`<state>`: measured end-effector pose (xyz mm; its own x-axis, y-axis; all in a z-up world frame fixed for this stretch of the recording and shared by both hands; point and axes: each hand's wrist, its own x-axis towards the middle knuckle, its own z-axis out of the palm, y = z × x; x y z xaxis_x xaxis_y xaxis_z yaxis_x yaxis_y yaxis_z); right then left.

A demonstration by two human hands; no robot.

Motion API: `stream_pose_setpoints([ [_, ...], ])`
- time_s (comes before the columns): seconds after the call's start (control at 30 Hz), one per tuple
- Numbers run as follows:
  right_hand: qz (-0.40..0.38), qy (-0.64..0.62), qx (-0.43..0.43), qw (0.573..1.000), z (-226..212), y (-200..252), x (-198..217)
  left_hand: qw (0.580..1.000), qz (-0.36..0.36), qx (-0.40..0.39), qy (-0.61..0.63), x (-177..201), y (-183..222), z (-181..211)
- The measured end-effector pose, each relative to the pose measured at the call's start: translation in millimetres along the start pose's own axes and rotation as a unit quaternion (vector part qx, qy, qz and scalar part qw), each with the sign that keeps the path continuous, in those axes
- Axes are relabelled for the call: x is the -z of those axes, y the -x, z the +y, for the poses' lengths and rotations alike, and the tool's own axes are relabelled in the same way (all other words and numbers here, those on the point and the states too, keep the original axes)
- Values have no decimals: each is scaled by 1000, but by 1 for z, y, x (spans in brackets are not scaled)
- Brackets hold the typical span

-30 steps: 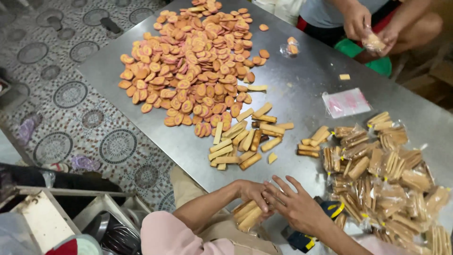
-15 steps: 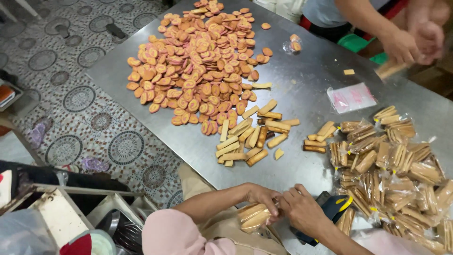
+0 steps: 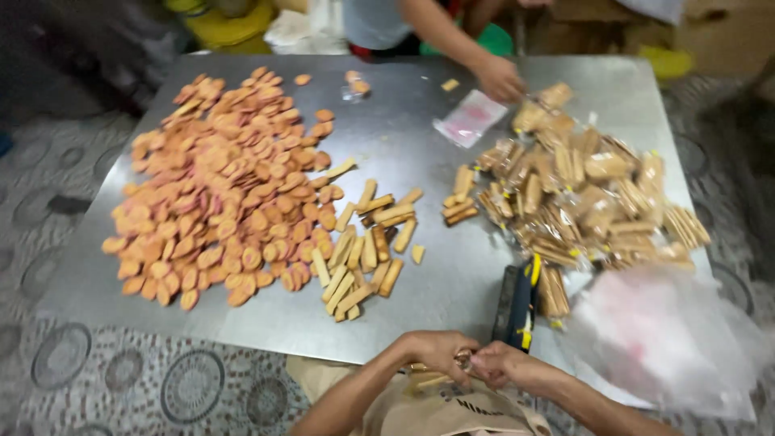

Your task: Packaging and sealing snack sticks in plastic bags on a metal production table

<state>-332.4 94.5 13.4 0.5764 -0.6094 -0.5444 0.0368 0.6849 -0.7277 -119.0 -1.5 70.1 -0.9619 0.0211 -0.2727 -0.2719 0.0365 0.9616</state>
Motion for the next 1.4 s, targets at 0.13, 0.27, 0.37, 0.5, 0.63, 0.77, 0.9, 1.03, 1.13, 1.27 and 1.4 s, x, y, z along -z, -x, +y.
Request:
stream_pose_setpoints([
  [0.13, 71, -194, 114, 972, 30, -21, -14, 946, 194, 101, -240, -21, 14, 34],
  [0.27, 115, -249, 123, 954, 11, -30, -34, 900, 371, -12, -231, -32, 19, 3],
  [0.37, 174, -187, 114, 960, -11, -21, -59, 917, 358, -42, -169, -43, 41, 30],
  [0.5, 190, -51, 137, 971, -20, -19, -67, 964, 253, -58, 63, -34, 71, 27],
  [0.63, -66, 192, 175, 963, -39, -26, -86, 944, 149, -148, 256, 5, 78, -21],
  [0.77, -93, 375, 87, 918, -79, -19, -120, 941, -103, -125, 296, 21, 49, -76],
  [0.9, -138, 396, 154, 895, -96, -3, -108, 949, -61, -52, 304, 5, 61, -121],
  [1.03, -88, 424, 108, 895, -88, -8, -101, 971, -54, -13, 232, 15, 81, -86],
  [1.13, 31, 484, 109, 868, -95, -4, -94, 981, 53, -8, 184, 9, 86, -60],
  [1.27, 121, 479, 187, 849, -95, -6, -95, 965, 210, -25, 154, -4, 77, -61],
  [1.4, 130, 514, 268, 805, -104, 10, -113, 963, 244, -28, 116, -13, 77, -46],
])
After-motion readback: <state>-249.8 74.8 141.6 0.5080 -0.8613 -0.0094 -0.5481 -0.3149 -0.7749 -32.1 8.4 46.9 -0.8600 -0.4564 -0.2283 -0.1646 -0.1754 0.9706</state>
